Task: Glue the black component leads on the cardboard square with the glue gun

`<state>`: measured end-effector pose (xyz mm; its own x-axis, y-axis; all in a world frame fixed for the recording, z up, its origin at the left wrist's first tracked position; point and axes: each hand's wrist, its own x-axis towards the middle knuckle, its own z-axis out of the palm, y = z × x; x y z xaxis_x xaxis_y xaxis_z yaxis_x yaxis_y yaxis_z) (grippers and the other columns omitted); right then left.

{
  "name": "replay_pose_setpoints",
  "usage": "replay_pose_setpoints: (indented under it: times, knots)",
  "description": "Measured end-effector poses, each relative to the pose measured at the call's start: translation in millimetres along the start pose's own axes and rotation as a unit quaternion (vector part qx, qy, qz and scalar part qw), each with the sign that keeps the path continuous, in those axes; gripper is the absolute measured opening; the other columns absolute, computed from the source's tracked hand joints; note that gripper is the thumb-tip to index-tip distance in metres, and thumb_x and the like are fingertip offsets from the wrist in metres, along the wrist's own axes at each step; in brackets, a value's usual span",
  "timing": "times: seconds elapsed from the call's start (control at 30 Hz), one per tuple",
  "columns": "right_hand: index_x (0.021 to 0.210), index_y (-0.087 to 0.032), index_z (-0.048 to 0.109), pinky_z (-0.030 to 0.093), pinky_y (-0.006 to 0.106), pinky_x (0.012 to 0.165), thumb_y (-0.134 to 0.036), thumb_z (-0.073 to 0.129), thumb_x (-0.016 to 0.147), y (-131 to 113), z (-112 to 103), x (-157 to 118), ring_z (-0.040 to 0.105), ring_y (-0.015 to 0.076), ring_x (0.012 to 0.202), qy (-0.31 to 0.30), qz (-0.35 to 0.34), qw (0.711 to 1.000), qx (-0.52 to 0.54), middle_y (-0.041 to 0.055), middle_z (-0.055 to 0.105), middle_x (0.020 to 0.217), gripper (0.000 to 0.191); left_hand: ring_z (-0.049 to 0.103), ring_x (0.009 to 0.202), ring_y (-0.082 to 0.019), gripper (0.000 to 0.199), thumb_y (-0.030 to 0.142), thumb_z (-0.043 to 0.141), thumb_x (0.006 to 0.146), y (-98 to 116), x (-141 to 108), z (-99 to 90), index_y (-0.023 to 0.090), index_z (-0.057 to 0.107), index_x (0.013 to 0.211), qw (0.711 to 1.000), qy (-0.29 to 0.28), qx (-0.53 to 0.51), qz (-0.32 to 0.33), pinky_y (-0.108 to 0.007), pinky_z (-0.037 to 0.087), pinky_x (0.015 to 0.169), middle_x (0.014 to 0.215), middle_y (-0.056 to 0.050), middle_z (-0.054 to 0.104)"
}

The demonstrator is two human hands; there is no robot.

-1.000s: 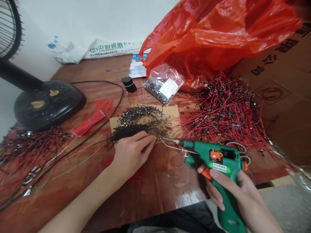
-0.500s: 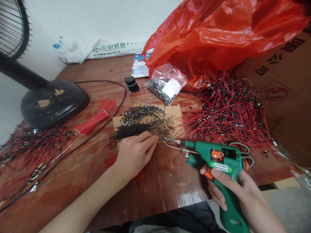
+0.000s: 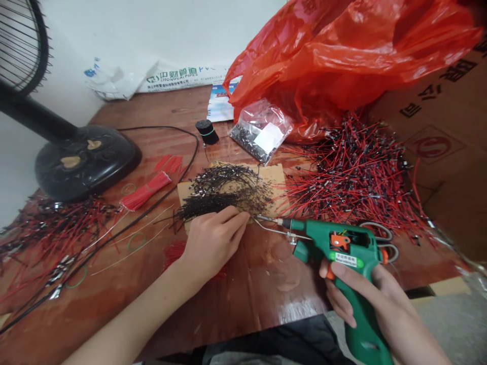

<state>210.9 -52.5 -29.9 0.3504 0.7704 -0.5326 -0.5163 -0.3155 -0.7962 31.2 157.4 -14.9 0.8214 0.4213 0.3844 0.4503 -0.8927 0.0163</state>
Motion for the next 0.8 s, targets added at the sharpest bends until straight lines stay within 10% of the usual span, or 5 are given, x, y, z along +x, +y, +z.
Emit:
replay_pose_setpoints:
  times: [0.8]
  knots:
    - [0.09,-0.015,0.066,0.033,0.028,0.05,-0.043,0.061,0.092,0.7,-2.2,3.5,0.043,0.0119,0.044,-0.008,-0.006,1.0,0.022,-0.001,0.05,0.051,0.028,0.064,0.067,-0.005,0.015,0.024,0.058,0.094,-3.0,-1.3,2.1,0.023,0.072,0.092,1.0,-0.004,-0.029,-0.009,-0.02,0.041,0.058,0.082,0.006,0.069]
